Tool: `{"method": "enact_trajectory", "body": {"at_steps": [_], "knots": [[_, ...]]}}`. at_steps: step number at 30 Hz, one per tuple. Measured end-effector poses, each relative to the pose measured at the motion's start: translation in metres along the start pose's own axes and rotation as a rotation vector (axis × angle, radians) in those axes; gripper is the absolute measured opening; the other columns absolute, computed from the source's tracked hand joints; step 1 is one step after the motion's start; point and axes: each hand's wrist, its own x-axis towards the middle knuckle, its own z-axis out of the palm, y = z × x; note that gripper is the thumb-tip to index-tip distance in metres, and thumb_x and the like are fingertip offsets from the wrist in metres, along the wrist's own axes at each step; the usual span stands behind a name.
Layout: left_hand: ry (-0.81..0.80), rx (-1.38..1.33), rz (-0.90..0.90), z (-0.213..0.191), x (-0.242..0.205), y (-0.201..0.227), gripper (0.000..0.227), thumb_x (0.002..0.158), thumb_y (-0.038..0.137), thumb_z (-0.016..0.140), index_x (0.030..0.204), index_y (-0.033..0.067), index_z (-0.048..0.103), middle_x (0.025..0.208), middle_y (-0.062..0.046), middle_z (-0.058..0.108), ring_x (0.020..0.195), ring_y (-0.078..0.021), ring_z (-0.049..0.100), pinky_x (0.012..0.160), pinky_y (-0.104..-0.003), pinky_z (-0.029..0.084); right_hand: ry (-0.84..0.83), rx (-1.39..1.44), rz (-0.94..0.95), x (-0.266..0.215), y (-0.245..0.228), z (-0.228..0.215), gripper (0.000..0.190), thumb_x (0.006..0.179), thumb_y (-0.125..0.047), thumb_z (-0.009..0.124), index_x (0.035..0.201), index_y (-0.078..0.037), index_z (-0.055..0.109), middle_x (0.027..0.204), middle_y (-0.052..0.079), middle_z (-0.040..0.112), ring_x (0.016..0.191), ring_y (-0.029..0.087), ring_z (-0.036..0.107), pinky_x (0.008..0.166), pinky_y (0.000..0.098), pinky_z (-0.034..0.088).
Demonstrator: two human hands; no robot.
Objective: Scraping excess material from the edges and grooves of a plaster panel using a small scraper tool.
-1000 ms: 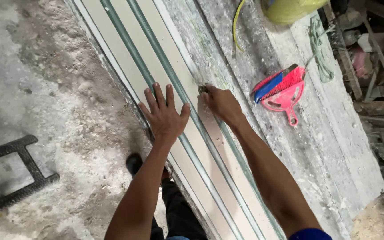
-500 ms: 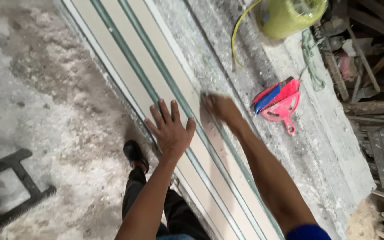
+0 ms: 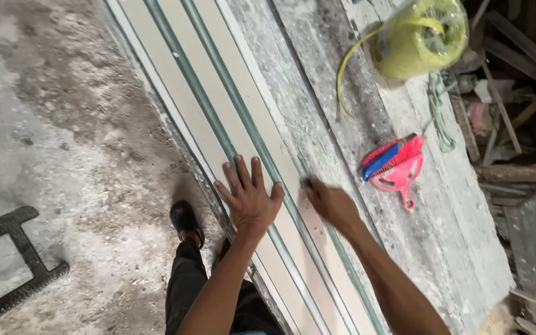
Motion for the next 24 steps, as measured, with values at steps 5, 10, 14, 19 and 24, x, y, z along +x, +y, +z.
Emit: {"method": "enact_trajectory", "body": {"at_steps": [5, 10, 14, 19, 24], "knots": [[-0.204, -0.09, -0.045, -0.007, 0.001, -0.001, 0.084, 0.098, 0.063, 0.029, 0.163, 0.0114, 0.02, 0.169, -0.024, 0.004, 0.153, -0.0491, -0.003, 0.114, -0.074, -0.006, 0.058, 0.04, -0.108, 0.069, -0.06, -0.038, 0.039, 0.101, -0.041, 0.055, 0.131, -0.018, 0.064, 0.082, 0.018, 0.073, 0.07, 0.038, 0.072, 0.063, 0.0519, 0.056], [-0.188, -0.109, -0.036, 0.002, 0.006, 0.0, 0.083, 0.101, 0.063, 0.028, 0.165, 0.0106, 0.019, 0.169, -0.025, 0.001, 0.154, -0.0496, -0.005, 0.114, -0.074, -0.007, 0.096, 0.052, -0.079, -0.021, 0.019, 0.014, 0.048, 0.098, -0.042, 0.056, 0.14, -0.02, 0.059, 0.087, 0.02, 0.074, 0.077, 0.041, 0.072, 0.068, 0.0522, 0.056], [-0.18, -0.045, -0.042, 0.002, -0.004, 0.0, 0.082, 0.103, 0.061, 0.028, 0.166, 0.0102, 0.019, 0.171, -0.026, 0.002, 0.156, -0.0491, -0.005, 0.116, -0.073, -0.008, -0.007, 0.023, 0.075, -0.066, 0.034, 0.025, 0.053, 0.096, -0.043, 0.057, 0.145, -0.023, 0.054, 0.086, 0.019, 0.075, 0.078, 0.038, 0.074, 0.072, 0.0512, 0.057], [-0.14, -0.043, -0.025, 0.003, 0.0, 0.001, 0.083, 0.102, 0.061, 0.03, 0.165, 0.0078, 0.022, 0.169, -0.029, 0.006, 0.154, -0.0516, -0.003, 0.114, -0.074, -0.007, 0.056, 0.017, -0.091, 0.054, -0.04, -0.018, 0.043, 0.1, -0.043, 0.055, 0.136, -0.019, 0.061, 0.08, 0.02, 0.073, 0.072, 0.039, 0.071, 0.064, 0.0533, 0.055], [-0.153, -0.116, -0.025, -0.009, -0.007, -0.004, 0.085, 0.098, 0.064, 0.034, 0.163, 0.0097, 0.024, 0.169, -0.025, 0.008, 0.154, -0.0502, 0.001, 0.115, -0.075, -0.005, 0.036, 0.152, -0.022, 0.078, -0.06, -0.026, 0.039, 0.101, -0.043, 0.054, 0.13, -0.019, 0.065, 0.084, 0.013, 0.075, 0.063, 0.033, 0.075, 0.063, 0.0483, 0.058]]}}
